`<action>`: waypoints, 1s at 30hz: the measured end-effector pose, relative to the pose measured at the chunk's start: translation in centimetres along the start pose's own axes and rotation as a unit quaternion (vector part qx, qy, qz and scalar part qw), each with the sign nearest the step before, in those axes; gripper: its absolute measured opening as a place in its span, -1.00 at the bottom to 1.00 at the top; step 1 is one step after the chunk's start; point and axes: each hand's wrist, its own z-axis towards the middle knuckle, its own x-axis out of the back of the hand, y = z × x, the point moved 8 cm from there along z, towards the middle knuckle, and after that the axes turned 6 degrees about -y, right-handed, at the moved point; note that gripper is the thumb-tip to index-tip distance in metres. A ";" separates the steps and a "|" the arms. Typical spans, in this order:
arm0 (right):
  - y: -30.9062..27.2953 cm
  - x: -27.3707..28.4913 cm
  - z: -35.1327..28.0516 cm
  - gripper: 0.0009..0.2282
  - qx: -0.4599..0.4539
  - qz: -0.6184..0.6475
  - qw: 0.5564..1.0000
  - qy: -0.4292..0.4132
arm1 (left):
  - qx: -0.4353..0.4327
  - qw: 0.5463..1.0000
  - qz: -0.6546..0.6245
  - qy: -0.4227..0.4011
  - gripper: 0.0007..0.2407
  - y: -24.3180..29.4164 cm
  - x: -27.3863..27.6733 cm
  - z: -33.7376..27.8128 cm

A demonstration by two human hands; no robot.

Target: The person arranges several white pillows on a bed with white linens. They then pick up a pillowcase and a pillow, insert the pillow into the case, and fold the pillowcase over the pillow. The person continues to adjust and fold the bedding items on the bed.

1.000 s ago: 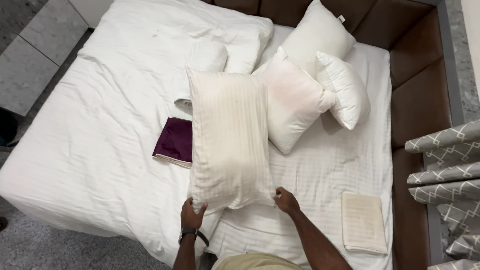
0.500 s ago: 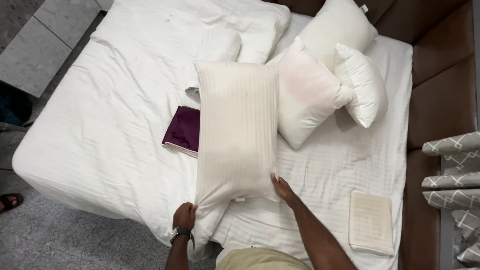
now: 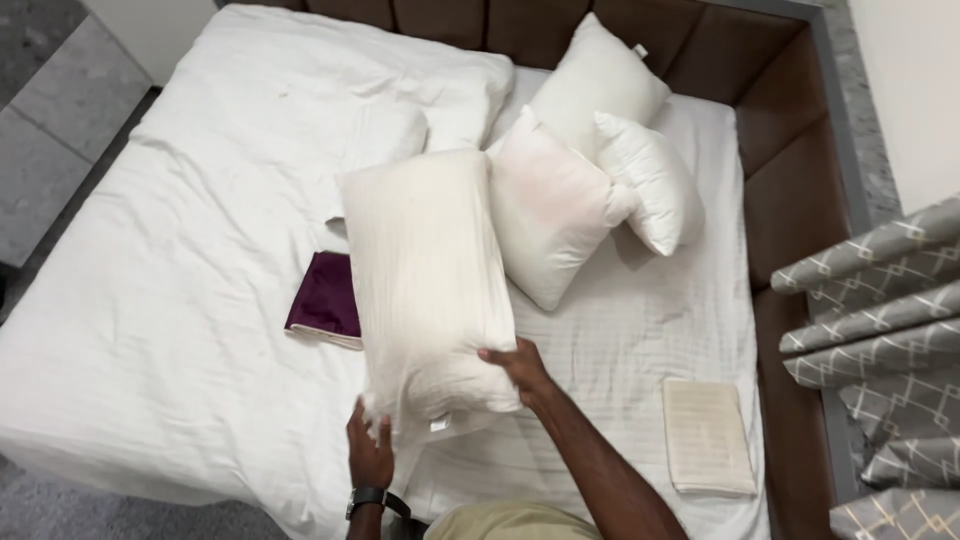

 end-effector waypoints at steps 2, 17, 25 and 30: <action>-4.4 -1.0 -2.7 -0.57 0.038 0.003 0.999 0.004 | -0.095 0.994 0.029 -0.036 -0.37 4.8 -1.0 -0.6; 1.0 3.9 -14.1 -0.95 0.146 -0.642 0.752 -0.016 | 0.080 0.894 -0.426 -0.114 -0.38 4.5 -11.6 5.7; 5.3 15.0 -15.6 -0.76 -0.040 -0.519 0.843 0.138 | 0.046 0.973 -0.079 -0.211 -0.30 5.4 -11.3 4.6; 4.1 13.2 -13.3 -0.79 -0.002 -0.511 0.847 0.145 | 0.134 0.980 -0.014 -0.144 -0.39 2.8 -10.4 4.8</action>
